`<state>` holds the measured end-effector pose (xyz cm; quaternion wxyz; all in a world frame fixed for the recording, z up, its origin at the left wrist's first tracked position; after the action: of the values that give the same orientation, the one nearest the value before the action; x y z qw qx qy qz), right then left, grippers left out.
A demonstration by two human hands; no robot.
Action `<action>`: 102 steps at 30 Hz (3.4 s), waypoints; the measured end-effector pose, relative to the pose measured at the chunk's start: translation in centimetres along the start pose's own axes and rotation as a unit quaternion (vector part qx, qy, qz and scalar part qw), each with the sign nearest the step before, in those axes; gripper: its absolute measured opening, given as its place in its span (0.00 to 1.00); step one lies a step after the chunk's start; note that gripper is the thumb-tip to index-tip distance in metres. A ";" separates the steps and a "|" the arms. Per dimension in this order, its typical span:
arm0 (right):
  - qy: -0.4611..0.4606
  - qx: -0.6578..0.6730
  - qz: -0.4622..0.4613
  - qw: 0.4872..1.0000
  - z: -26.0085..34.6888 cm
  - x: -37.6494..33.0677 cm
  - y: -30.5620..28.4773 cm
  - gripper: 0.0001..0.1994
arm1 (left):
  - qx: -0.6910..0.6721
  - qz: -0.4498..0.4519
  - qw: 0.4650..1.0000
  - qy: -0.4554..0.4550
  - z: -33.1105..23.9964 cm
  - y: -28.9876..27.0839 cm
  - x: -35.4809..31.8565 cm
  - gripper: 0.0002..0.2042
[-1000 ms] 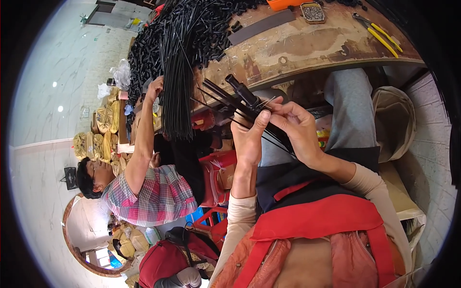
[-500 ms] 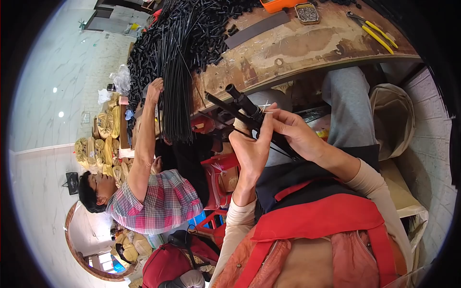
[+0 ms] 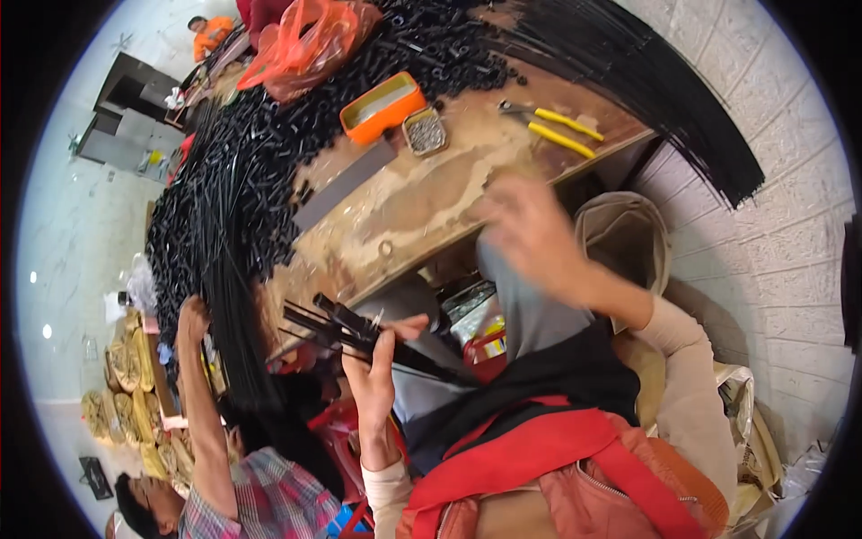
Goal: Manually grouping black wire rods and attaching plastic components using pliers.
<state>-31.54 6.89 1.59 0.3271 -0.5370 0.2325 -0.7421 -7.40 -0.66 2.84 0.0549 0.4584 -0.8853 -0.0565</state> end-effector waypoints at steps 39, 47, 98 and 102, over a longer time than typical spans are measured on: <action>-0.026 0.216 0.381 0.899 8.9 -1.5 -3.4 0.34 | -0.149 0.061 0.987 -0.014 1.1 2.5 -2.0 0.27; -0.049 0.176 0.402 0.897 8.9 -1.7 -3.6 0.28 | -0.170 0.043 0.984 -0.021 1.2 2.4 -2.1 0.26; -0.119 0.077 0.331 0.933 10.1 0.5 -7.5 0.17 | -0.137 0.111 0.984 0.001 -0.1 2.3 -3.5 0.28; 0.033 0.283 0.487 0.826 10.1 -3.1 -3.8 0.22 | -0.152 0.148 0.977 -0.031 0.5 1.8 -3.7 0.25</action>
<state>-22.19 11.84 5.41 0.7760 -0.2132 0.2539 -0.5366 -6.83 3.44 2.48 0.1041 0.3062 -0.9258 -0.1958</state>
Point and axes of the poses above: each hand's wrist, its own x-axis towards the middle knuckle, its own y-axis out of the palm, z = x × y, the point moved 6 cm from there along x, towards the middle knuckle, and after that the axes turned 10 degrees about -x, right-handed, at the moved point
